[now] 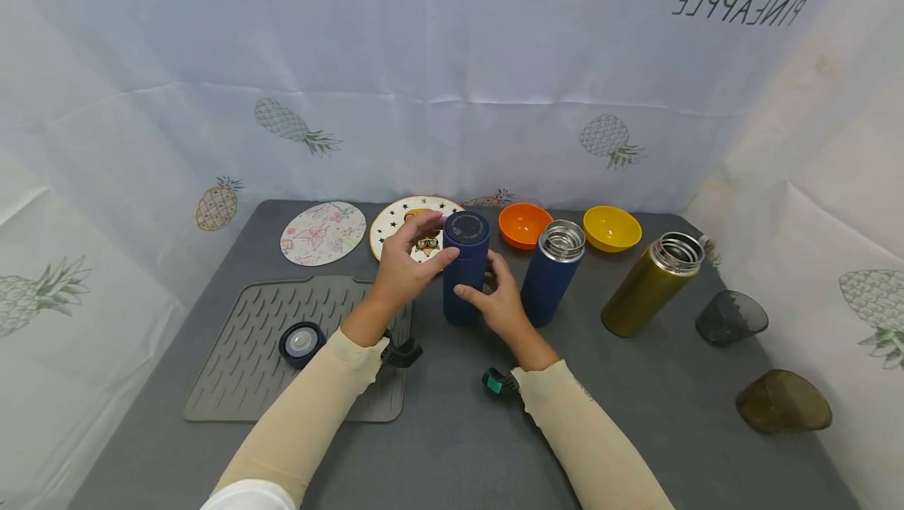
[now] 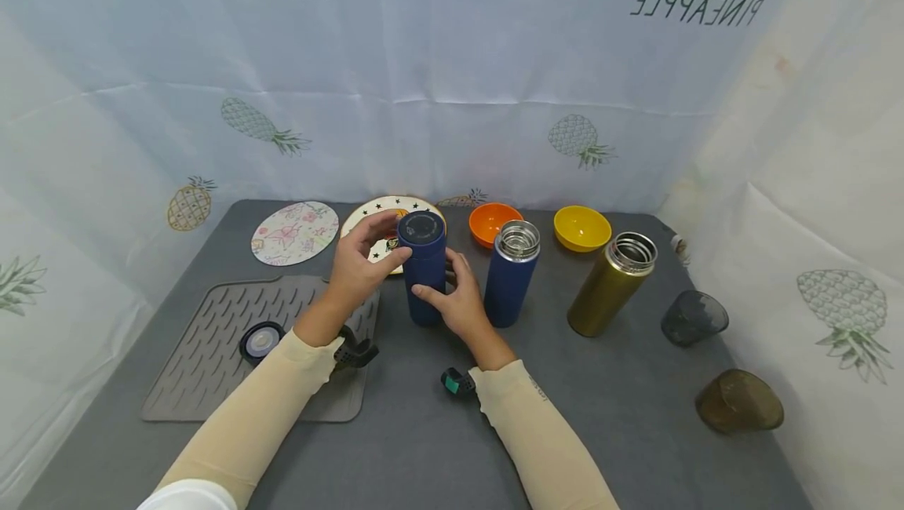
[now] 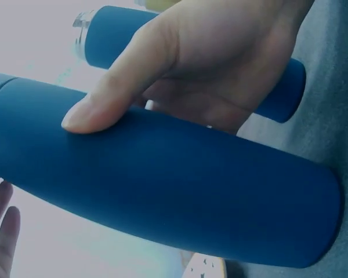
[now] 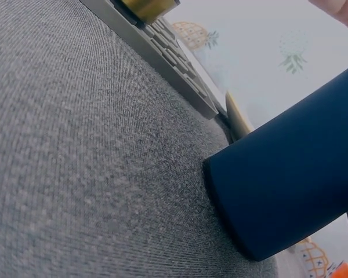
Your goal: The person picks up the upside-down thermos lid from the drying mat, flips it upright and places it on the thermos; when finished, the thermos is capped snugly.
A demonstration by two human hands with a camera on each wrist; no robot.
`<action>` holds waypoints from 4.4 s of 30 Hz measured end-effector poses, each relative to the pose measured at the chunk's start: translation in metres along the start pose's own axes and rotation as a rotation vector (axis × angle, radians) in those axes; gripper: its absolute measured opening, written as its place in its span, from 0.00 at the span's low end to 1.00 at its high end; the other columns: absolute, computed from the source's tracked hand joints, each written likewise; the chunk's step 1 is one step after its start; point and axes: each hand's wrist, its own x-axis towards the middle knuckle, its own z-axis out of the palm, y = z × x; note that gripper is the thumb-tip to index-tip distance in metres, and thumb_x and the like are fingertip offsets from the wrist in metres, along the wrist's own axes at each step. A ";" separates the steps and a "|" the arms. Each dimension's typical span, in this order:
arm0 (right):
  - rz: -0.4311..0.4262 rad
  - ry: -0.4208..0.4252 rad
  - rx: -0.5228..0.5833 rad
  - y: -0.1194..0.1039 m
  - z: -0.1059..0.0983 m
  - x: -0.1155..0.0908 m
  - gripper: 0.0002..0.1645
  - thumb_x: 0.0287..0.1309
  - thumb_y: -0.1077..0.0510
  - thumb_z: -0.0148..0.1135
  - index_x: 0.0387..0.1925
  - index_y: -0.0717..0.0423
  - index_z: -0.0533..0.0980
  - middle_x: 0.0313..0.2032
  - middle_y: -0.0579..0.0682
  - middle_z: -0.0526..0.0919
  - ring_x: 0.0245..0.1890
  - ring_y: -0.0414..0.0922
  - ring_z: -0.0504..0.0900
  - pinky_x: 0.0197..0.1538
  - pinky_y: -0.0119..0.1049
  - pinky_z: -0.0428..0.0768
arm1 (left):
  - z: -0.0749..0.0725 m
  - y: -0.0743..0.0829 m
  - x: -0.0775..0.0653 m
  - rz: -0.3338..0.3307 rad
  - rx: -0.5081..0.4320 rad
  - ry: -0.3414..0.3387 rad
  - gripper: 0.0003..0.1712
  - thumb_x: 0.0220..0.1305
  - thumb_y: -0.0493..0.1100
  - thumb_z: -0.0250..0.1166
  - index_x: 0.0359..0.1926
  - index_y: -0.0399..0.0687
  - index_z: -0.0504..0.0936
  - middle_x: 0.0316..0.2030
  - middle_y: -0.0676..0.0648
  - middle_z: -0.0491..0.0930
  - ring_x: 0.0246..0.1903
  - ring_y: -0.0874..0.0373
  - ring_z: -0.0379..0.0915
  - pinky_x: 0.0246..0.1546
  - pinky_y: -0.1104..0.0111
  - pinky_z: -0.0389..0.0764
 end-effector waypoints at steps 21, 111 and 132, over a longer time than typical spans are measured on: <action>-0.042 -0.017 -0.006 -0.001 -0.001 -0.001 0.39 0.55 0.52 0.71 0.66 0.50 0.66 0.60 0.49 0.70 0.58 0.50 0.70 0.62 0.56 0.67 | 0.034 -0.013 0.012 -0.254 -0.205 -0.120 0.41 0.57 0.44 0.72 0.69 0.50 0.63 0.58 0.43 0.70 0.52 0.51 0.73 0.50 0.60 0.78; -0.019 -0.043 0.014 -0.037 -0.001 -0.007 0.37 0.55 0.67 0.68 0.65 0.66 0.64 0.58 0.62 0.70 0.57 0.57 0.71 0.61 0.57 0.67 | 0.022 -0.032 0.010 -0.130 -0.240 -0.162 0.47 0.53 0.60 0.73 0.69 0.45 0.66 0.60 0.43 0.72 0.56 0.50 0.71 0.58 0.56 0.71; 0.017 -0.049 0.016 -0.039 -0.004 -0.005 0.38 0.56 0.65 0.68 0.66 0.66 0.63 0.58 0.64 0.70 0.56 0.59 0.71 0.60 0.58 0.68 | 0.011 -0.023 0.017 -0.204 -0.139 -0.172 0.42 0.51 0.35 0.75 0.68 0.46 0.69 0.60 0.46 0.73 0.57 0.53 0.71 0.59 0.59 0.70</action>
